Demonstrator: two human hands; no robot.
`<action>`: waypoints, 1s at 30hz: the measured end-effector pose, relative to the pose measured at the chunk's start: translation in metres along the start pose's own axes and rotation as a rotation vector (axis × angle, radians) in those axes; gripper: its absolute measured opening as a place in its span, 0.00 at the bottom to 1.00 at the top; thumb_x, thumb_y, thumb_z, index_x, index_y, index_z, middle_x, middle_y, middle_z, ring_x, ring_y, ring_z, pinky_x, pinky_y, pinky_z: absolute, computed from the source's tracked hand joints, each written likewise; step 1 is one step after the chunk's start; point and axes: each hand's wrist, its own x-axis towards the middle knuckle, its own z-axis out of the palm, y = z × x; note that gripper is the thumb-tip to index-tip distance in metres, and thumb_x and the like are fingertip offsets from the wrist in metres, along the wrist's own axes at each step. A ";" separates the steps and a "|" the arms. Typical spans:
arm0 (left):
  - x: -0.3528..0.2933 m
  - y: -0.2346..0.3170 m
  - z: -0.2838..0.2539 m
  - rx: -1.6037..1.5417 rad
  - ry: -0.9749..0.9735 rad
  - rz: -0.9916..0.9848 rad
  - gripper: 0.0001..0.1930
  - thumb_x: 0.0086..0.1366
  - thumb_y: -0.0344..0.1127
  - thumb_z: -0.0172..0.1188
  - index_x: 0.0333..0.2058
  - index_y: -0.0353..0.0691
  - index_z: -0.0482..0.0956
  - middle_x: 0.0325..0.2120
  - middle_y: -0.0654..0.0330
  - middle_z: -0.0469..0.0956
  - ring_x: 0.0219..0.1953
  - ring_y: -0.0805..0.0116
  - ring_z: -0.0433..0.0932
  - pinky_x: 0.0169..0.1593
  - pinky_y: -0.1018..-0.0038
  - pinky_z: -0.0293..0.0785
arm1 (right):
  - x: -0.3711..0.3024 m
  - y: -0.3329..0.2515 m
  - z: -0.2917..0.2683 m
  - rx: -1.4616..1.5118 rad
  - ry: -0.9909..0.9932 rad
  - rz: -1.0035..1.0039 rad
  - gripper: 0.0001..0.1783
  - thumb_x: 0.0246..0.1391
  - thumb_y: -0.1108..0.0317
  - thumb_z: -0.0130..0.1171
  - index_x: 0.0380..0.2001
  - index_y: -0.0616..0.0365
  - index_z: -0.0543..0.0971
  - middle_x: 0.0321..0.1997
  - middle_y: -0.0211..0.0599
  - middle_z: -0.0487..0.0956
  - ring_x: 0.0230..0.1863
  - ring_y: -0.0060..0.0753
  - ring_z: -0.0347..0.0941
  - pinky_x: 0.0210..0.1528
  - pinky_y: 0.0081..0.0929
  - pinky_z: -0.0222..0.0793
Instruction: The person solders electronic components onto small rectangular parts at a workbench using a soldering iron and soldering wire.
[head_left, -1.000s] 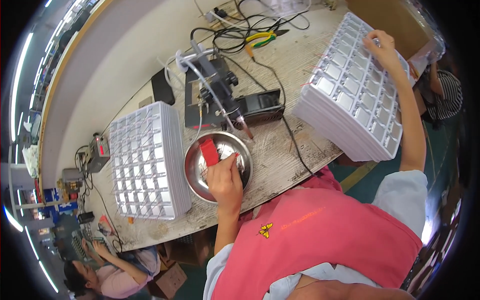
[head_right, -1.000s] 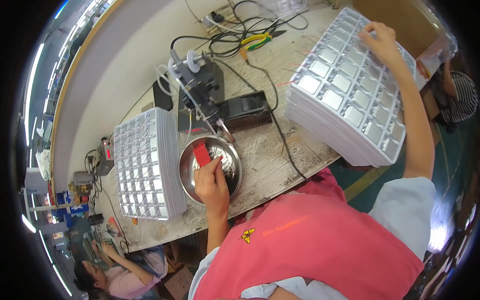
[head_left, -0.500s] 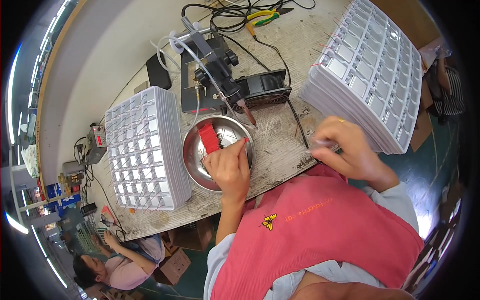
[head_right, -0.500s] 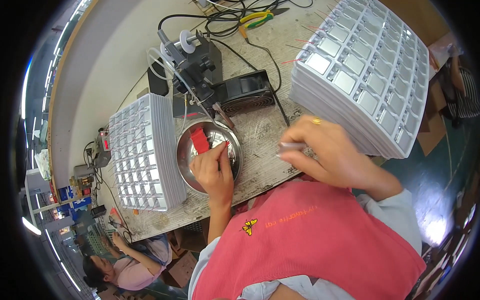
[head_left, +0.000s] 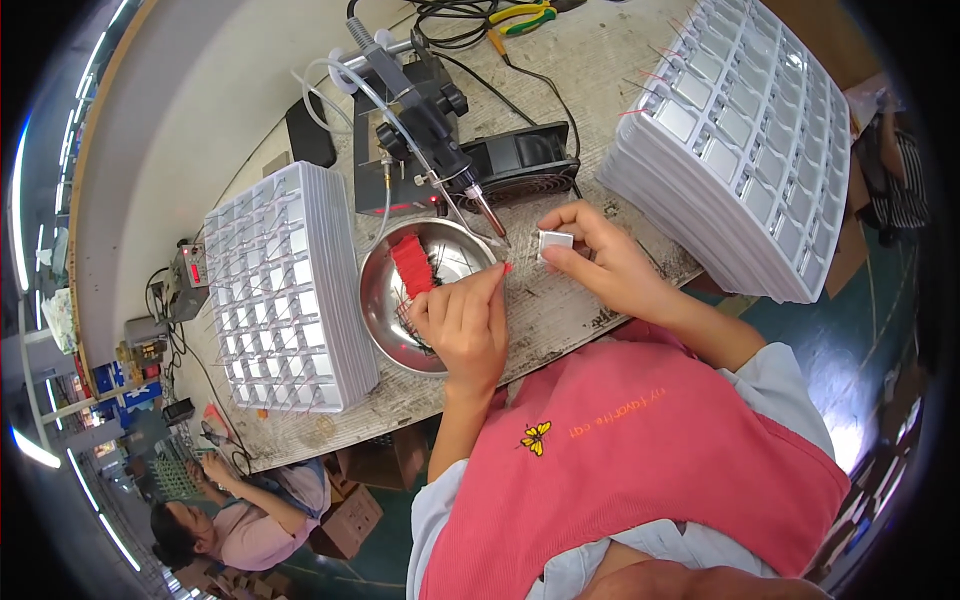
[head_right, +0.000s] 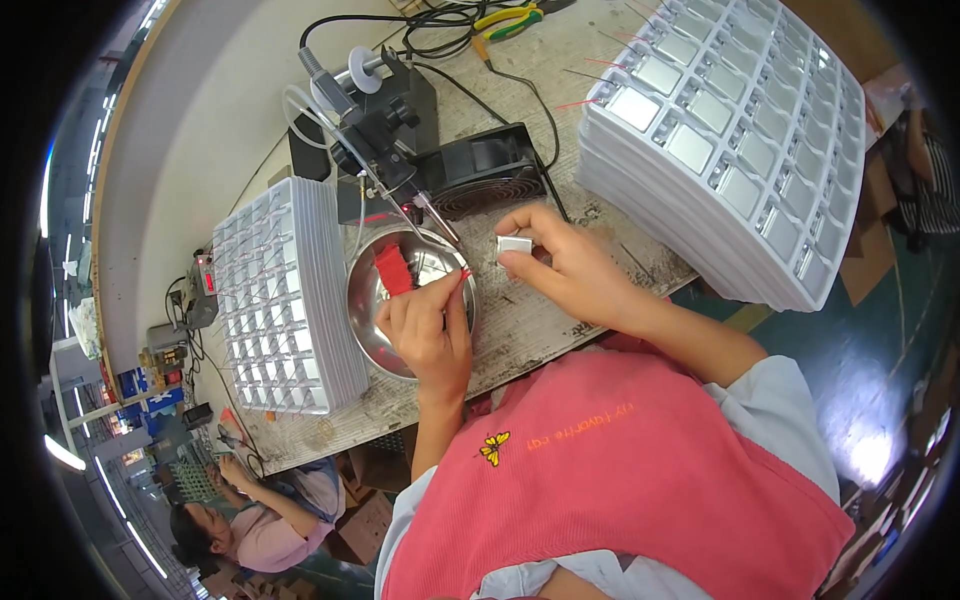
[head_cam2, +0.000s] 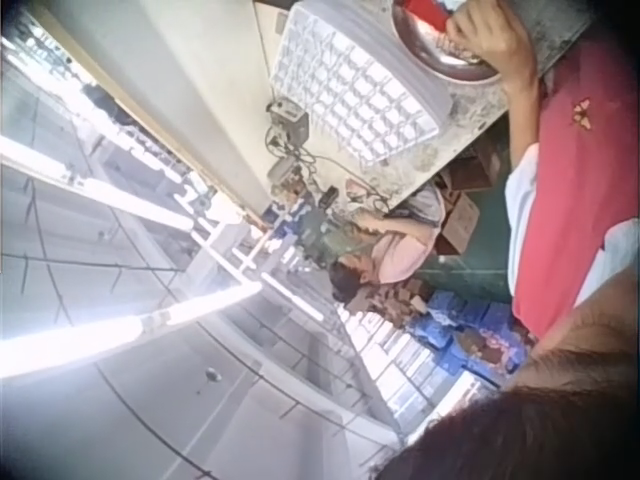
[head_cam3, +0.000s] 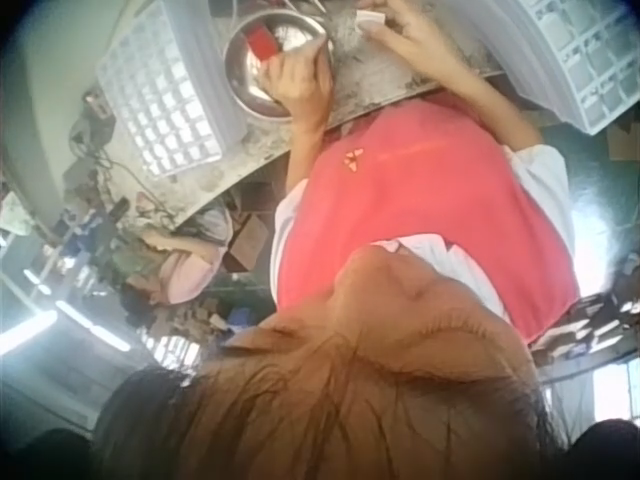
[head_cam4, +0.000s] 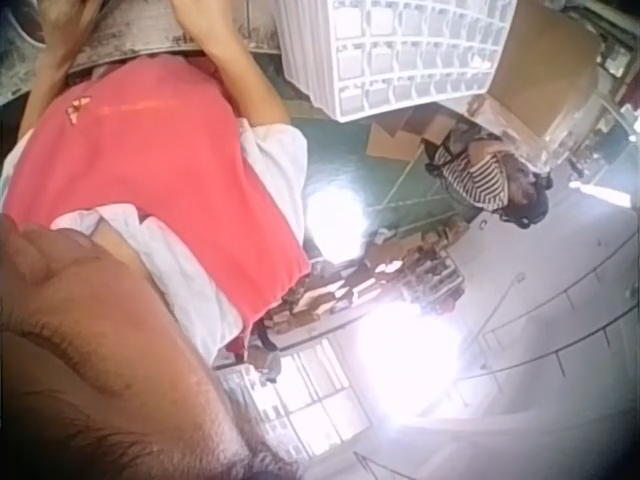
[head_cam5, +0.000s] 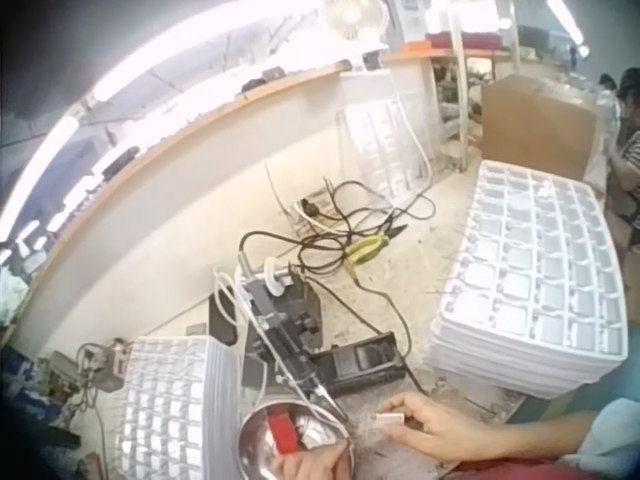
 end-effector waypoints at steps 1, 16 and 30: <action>0.001 0.001 0.000 -0.001 -0.003 0.001 0.11 0.55 0.29 0.65 0.39 0.46 0.82 0.29 0.68 0.80 0.31 0.71 0.72 0.46 0.70 0.59 | 0.002 0.001 0.002 0.000 0.031 -0.033 0.18 0.59 0.65 0.58 0.49 0.61 0.70 0.42 0.38 0.77 0.39 0.27 0.76 0.41 0.26 0.71; 0.005 0.003 -0.001 0.030 0.020 0.006 0.11 0.55 0.30 0.66 0.39 0.47 0.82 0.29 0.70 0.81 0.30 0.74 0.72 0.47 0.71 0.56 | 0.013 -0.010 0.014 -0.113 0.053 -0.114 0.16 0.60 0.70 0.58 0.49 0.63 0.70 0.43 0.36 0.76 0.43 0.23 0.74 0.47 0.24 0.69; 0.008 0.003 0.001 0.053 0.022 0.013 0.12 0.55 0.30 0.67 0.39 0.48 0.81 0.29 0.72 0.81 0.31 0.74 0.72 0.47 0.71 0.56 | 0.013 -0.010 0.019 -0.181 0.151 -0.263 0.15 0.57 0.67 0.59 0.44 0.63 0.72 0.38 0.45 0.79 0.36 0.40 0.77 0.37 0.32 0.72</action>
